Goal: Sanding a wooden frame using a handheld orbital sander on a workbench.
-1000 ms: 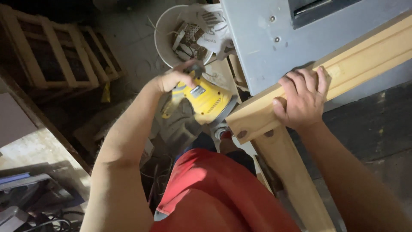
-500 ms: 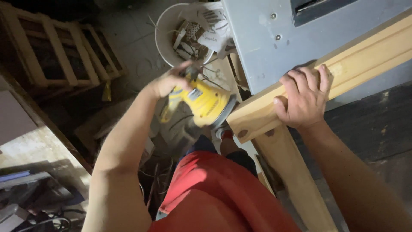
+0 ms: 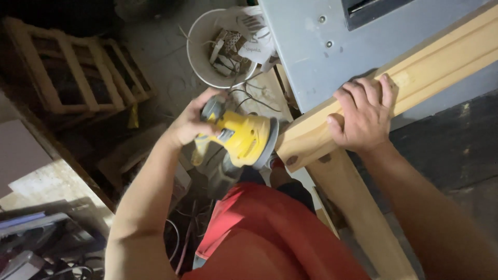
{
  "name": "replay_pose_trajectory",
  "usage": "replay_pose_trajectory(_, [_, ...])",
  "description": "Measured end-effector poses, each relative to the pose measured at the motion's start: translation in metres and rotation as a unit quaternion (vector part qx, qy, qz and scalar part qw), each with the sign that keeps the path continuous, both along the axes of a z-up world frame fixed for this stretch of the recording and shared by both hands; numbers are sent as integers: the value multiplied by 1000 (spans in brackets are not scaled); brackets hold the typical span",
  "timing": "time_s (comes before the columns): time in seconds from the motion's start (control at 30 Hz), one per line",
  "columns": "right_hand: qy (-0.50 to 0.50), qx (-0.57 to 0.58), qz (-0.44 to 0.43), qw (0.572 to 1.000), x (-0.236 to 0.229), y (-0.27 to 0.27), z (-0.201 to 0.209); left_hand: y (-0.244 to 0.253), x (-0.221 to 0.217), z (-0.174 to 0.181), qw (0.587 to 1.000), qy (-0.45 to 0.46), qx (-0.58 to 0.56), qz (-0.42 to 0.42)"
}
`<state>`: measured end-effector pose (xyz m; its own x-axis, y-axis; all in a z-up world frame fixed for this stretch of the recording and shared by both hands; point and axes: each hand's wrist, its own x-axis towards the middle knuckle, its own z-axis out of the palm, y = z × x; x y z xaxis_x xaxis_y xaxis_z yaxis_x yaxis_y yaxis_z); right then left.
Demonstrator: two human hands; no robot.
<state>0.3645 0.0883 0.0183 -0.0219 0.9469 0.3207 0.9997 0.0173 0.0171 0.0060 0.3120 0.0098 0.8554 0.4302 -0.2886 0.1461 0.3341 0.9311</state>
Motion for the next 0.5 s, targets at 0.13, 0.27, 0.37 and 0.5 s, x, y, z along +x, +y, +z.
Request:
replay_pose_trajectory(0.13, [-6,-2,-1,1000,2,0,-3,2,-2,-7,998,-28,-4,48])
replay_pose_trajectory(0.27, [1,-13,8,1000,3,1,1,-19,-15,-29,995,-44,-18,92])
replay_pose_trajectory(0.37, [0,-28,11,1000,3,-4,-3,-60,-53,-73,986,0,-61,154])
replay_pose_trajectory(0.5, [0,-30,15,999,3,0,0,-120,-55,-99,948,-13,-161,273])
